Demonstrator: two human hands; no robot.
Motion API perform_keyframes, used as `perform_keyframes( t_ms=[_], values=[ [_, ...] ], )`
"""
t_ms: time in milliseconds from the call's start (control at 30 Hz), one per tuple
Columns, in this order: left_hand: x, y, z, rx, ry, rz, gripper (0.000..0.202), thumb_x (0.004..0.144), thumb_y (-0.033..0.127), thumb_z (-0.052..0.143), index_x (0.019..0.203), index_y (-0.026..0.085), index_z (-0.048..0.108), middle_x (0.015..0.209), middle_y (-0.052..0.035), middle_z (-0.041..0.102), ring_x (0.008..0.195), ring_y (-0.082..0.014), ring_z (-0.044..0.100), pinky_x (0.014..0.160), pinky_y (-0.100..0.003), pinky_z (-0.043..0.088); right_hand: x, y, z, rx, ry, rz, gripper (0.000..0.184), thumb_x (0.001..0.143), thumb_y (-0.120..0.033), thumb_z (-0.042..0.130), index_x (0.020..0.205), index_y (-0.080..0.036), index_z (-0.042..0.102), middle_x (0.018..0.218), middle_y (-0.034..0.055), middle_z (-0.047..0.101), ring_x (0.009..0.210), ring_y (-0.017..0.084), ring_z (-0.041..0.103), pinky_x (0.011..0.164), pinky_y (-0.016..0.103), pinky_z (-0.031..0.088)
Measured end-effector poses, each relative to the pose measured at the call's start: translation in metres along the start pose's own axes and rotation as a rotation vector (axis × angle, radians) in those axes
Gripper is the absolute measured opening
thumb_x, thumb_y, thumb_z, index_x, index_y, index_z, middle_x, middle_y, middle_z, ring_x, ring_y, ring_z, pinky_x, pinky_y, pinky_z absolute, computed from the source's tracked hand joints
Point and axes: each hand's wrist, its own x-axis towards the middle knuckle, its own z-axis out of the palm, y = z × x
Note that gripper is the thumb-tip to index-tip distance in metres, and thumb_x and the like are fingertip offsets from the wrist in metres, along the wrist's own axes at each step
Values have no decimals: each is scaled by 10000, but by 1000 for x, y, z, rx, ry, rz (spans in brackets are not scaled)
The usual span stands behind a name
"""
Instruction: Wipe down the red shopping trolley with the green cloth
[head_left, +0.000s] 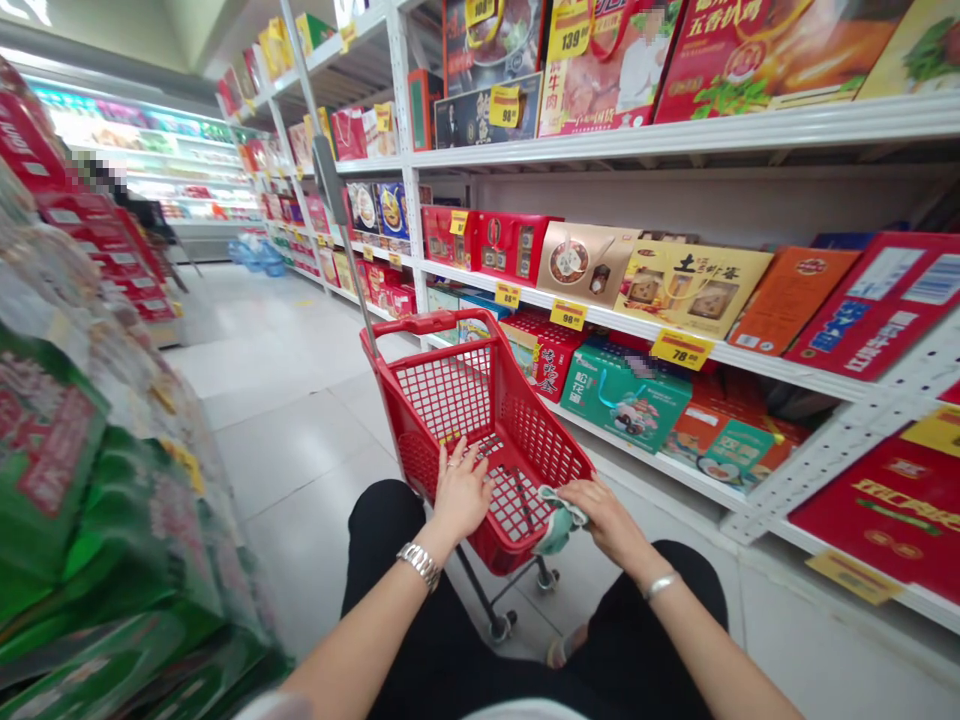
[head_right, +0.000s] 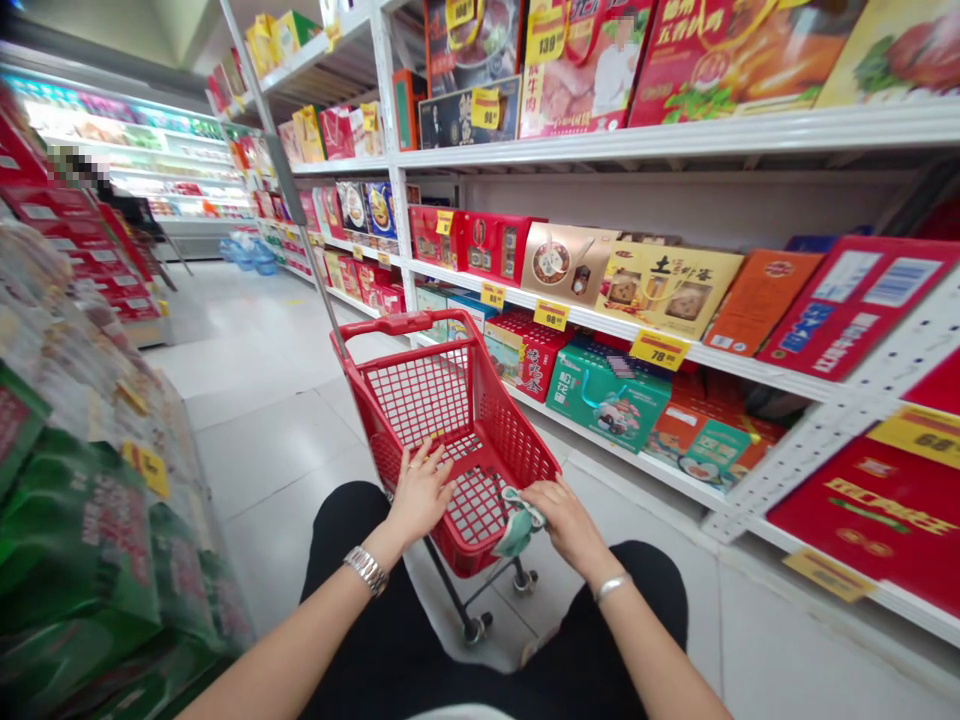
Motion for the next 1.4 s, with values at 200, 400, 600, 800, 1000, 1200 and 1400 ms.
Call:
perform_keyframes(
  t_ms=[200,400,600,800,1000,1200,1400],
  values=[
    [16,-12,5,-51,-49,62,356,907,252,530,1209,290,716,1388,-76,646,1425,-336,438,1184,-730,152,12,2,9,76,69,3,460,872,-9,421,1171,-245,680,1075,86,697,1036,215,606,1012,457,440],
    [32,-33,0,49,-77,66,436,894,239,533,1304,303,666,1485,-66,557,1469,-329,373,1210,-671,165,18,-26,26,53,94,114,437,861,-10,461,1162,-249,671,1068,69,683,1025,220,572,1049,467,399],
    [22,-32,1,130,-38,-163,522,942,380,488,1412,169,575,1584,-165,400,1511,-380,257,1186,-652,247,28,-64,44,115,138,150,470,821,23,477,1174,-224,665,1087,76,684,1023,216,570,969,396,442],
    [-3,-29,10,173,84,-120,495,990,374,368,1330,144,645,1500,-185,510,1472,-357,360,1170,-661,280,58,-89,30,214,275,148,384,848,-28,515,1136,-223,678,1046,71,682,979,205,601,873,336,489],
    [5,-45,7,117,75,-87,486,980,386,374,1303,165,663,1457,-172,561,1446,-348,408,1148,-668,317,72,-93,32,-11,255,-19,365,952,-111,471,1222,-266,662,1133,89,684,1046,226,563,939,402,456],
    [13,-40,7,103,31,-58,477,974,371,393,1309,154,655,1461,-158,559,1454,-343,397,1163,-673,299,48,-122,28,-123,-38,-11,515,850,-309,642,1351,-237,543,1200,93,645,1088,273,507,1058,509,347],
    [17,-27,5,88,-17,-36,456,970,359,422,1304,154,656,1464,-140,561,1470,-326,373,1180,-651,290,45,-133,21,-102,-91,188,388,959,-359,561,1328,-239,571,1196,99,658,1142,283,540,1078,515,347]
  ],
)
